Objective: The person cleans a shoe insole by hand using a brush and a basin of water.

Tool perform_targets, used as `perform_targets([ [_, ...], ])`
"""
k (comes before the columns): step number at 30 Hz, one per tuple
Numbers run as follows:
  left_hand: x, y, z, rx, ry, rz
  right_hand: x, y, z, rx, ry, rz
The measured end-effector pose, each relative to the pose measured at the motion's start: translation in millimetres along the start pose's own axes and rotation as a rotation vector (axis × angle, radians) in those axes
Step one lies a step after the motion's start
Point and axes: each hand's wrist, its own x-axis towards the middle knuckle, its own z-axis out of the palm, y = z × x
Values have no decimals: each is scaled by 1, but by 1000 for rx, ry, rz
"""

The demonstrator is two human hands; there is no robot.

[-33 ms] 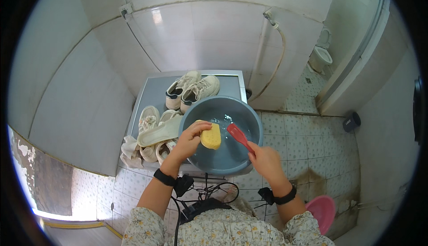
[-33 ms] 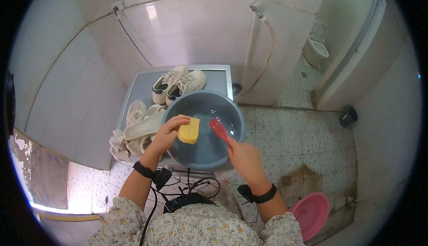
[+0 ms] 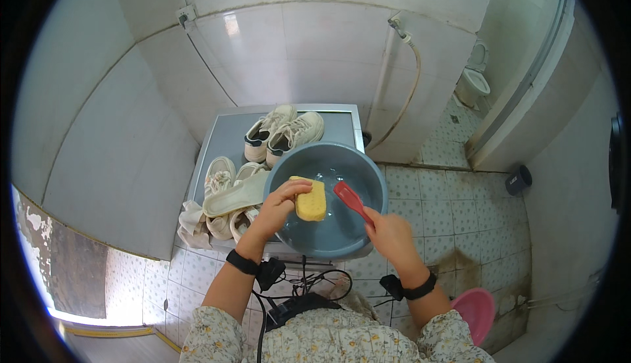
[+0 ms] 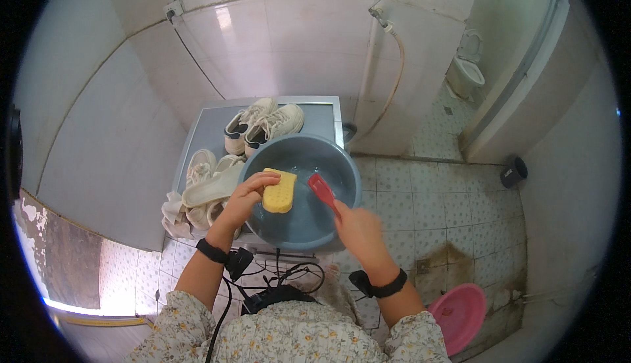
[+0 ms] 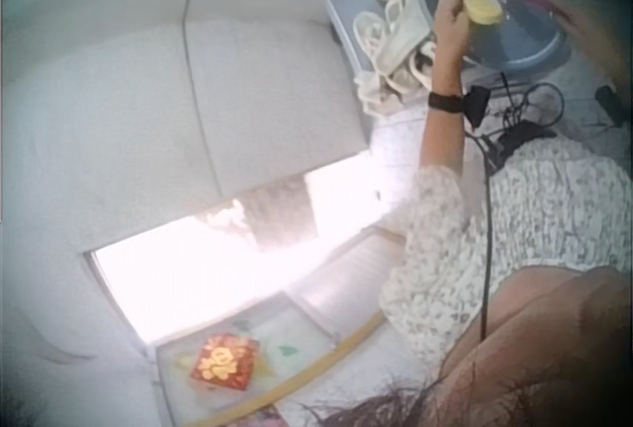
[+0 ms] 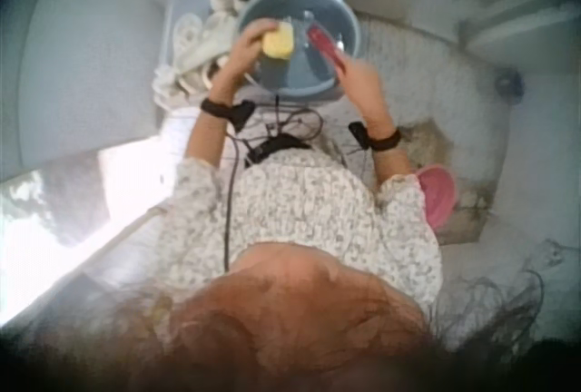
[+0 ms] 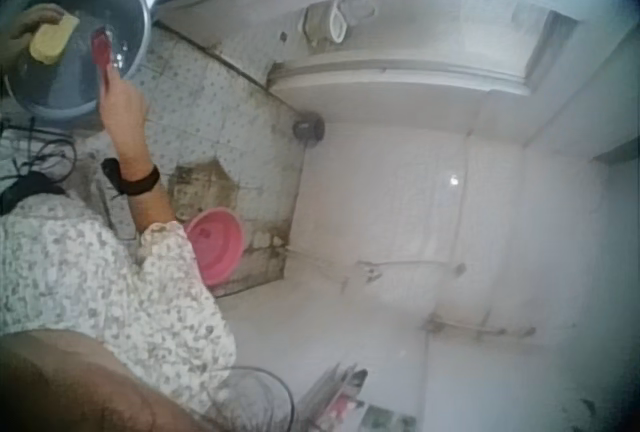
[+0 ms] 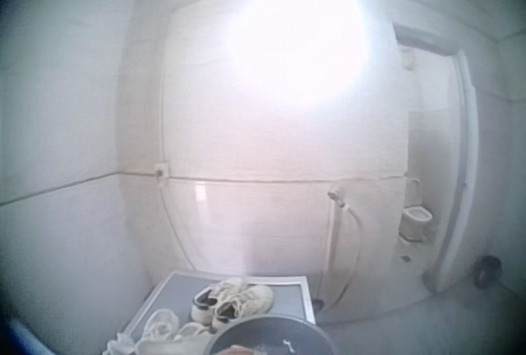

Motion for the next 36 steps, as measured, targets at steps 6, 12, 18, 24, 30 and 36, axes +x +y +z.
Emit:
perform_targets([
  [6, -14, -1, 25, -236, 512, -369, 38, 8, 35, -221, -164, -81],
  [12, -16, -47, 22, -1115, 353, -656, 49, -5, 42, -178, -186, -71],
  [18, -8, -25, 41, -1176, 519, -612, 5, -22, -3, 416, -3, 32],
  [24, -2, -55, 56, -1059, 570, -540, -22, -37, 27, 744, -40, 34],
  [30, -1, -47, 56, -1131, 567, -497, 8, -35, 49, 773, 7, 64],
  [36, 0, -53, 58, -1135, 576, -465, -50, -22, 22, 716, -102, 37],
])
